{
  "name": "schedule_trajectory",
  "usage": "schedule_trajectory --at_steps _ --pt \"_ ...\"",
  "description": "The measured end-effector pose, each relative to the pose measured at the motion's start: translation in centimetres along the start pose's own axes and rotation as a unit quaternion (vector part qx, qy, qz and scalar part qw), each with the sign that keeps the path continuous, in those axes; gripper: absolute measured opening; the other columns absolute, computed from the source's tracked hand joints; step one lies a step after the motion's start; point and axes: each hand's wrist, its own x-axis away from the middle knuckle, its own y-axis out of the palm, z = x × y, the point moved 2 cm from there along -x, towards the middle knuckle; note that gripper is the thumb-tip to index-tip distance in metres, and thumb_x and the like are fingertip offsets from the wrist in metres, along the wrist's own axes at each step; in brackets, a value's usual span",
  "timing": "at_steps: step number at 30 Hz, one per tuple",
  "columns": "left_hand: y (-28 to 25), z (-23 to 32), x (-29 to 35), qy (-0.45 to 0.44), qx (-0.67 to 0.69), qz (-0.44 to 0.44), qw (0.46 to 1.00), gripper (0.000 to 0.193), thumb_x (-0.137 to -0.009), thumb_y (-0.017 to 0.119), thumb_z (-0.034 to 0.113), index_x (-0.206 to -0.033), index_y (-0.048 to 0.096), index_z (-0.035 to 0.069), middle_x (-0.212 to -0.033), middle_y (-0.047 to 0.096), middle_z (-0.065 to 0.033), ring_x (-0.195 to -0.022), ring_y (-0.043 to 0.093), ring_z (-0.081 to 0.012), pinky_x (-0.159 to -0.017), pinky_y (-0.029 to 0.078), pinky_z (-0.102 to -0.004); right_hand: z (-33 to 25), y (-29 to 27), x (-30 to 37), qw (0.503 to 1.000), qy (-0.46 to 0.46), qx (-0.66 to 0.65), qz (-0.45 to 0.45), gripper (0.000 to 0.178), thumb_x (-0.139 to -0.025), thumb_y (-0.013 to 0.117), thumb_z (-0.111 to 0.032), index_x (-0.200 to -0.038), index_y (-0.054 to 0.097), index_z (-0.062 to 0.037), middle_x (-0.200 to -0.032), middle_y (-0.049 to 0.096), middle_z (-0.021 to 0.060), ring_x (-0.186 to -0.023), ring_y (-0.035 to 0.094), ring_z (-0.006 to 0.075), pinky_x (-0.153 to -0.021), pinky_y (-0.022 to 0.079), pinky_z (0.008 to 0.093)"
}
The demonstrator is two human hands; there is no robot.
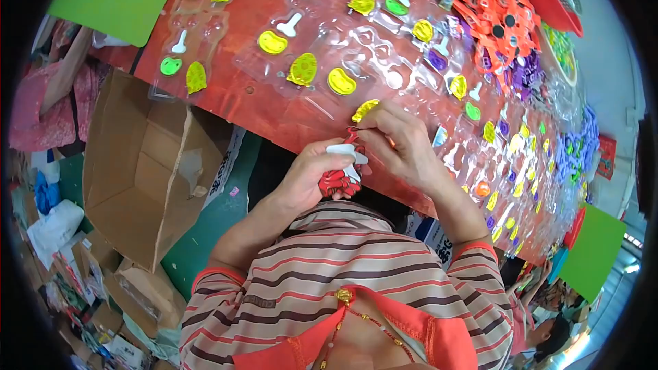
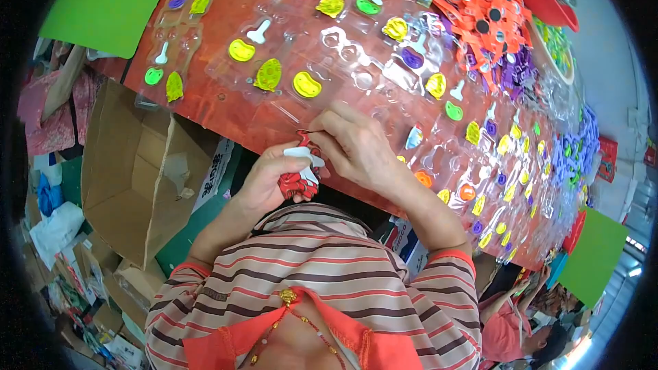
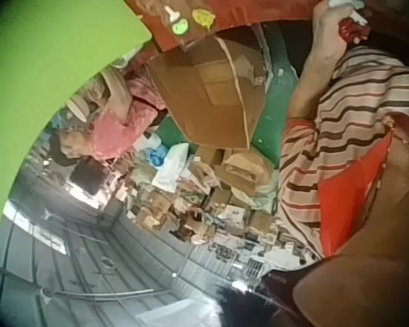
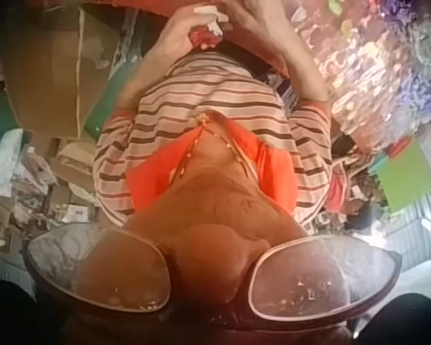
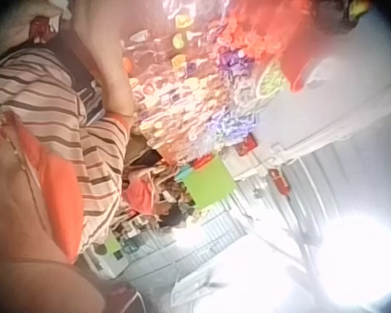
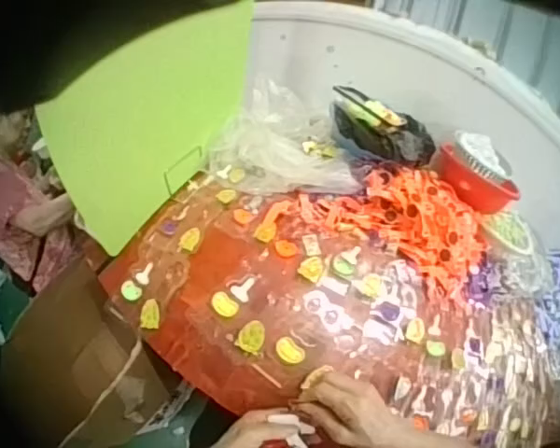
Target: Assembling small plastic toy components into a blister pack or mold on a workbench.
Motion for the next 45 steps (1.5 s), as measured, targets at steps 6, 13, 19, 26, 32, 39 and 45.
schedule_trajectory --at_steps 6,13,19,26,32,39,45 --pt "1.0 -2.5 -0.3 -0.063 0.038 -0.018 0.997 0.029 -0.088 0.054 0.014 -0.11 0.055 -0.004 -0.093 0.066 -0.02 -0.062 0.065 -0.0203 -0.043 0.05 -0.0273 3.3 -2.3 0.9 0.968 0.034 0.158 0.194 0.008 -0.083 0.063 -0.007 -0.088 0.059 -0.0025 -0.076 0.056 0.0124 -0.067 0.058 0.0282 -0.057 0.045 0.037" --pt "1.0 -1.8 -0.6 -0.033 0.08 -0.038 0.996 0.035 -0.089 0.05 0.016 -0.117 0.05 -0.003 -0.103 0.062 -0.0214 -0.065 0.062 -0.0224 -0.048 0.049 -0.0313 6.6 -0.3 -4.1 0.895 -0.121 0.392 0.174 0.018 -0.076 0.061 -0.005 -0.095 0.06 -0.0049 -0.078 0.053 0.0085 -0.068 0.056 0.0239 -0.06 0.046 0.0353" --pt "0.6 -0.3 -0.3 0.008 0.08 -0.015 0.997 0.033 -0.086 0.05 0.01 -0.117 0.053 -0.003 -0.1 0.065 -0.0188 -0.067 0.063 -0.019 -0.05 0.048 -0.0281 6.3 1.1 -3.6 0.92 -0.072 0.381 0.056 0.02 -0.08 0.058 -0.009 -0.099 0.06 -0.0023 -0.084 0.055 0.0108 -0.077 0.058 0.0273 -0.068 0.046 0.0363" --pt "0.8 -0.7 -0.7 0.027 0.047 0.008 0.998 0.027 -0.088 0.053 0.01 -0.113 0.054 -0.001 -0.097 0.065 -0.0173 -0.064 0.063 -0.0179 -0.046 0.047 -0.0253 1.9 -1.6 1.7 0.99 0.136 0.034 0.029 0.018 -0.085 0.058 -0.016 -0.091 0.064 0.0006 -0.081 0.058 0.0149 -0.074 0.059 0.0284 -0.066 0.045 0.0369" --pt "2.1 -3.2 -0.8 0.017 0.024 -0.004 1.0 0.021 -0.089 0.055 0.011 -0.109 0.052 0.006 -0.083 0.062 -0.0094 -0.062 0.063 -0.0171 -0.043 0.046 -0.0263 -0.4 -0.1 6.8 0.982 0.188 -0.01 0.021 0.017 -0.083 0.062 -0.016 -0.087 0.058 0.0004 -0.078 0.057 0.0158 -0.071 0.059 0.0315 -0.063 0.045 0.0395" --pt "3.9 -5.1 -1.3 -0.017 -0.021 0.013 1.0 0.026 -0.089 0.056 0.01 -0.114 0.05 0.007 -0.086 0.064 -0.0102 -0.063 0.063 -0.0172 -0.043 0.046 -0.0249 0.7 -0.3 11.2 0.963 0.215 -0.059 0.152 0.01 -0.084 0.06 -0.009 -0.086 0.059 0.0009 -0.077 0.057 0.014 -0.071 0.059 0.0279 -0.064 0.046 0.0359" --pt "5.3 -6.1 -2.1 -0.016 -0.06 -0.003 0.998 0.033 -0.091 0.053 0.012 -0.123 0.048 0.007 -0.095 0.066 -0.0149 -0.066 0.065 -0.0178 -0.045 0.049 -0.0239 2.3 -1.4 12.9 0.926 0.233 -0.212 0.209 0.012 -0.088 0.057 -0.009 -0.088 0.056 0.0025 -0.075 0.058 0.0104 -0.066 0.057 0.0139 -0.06 0.046 0.0285"
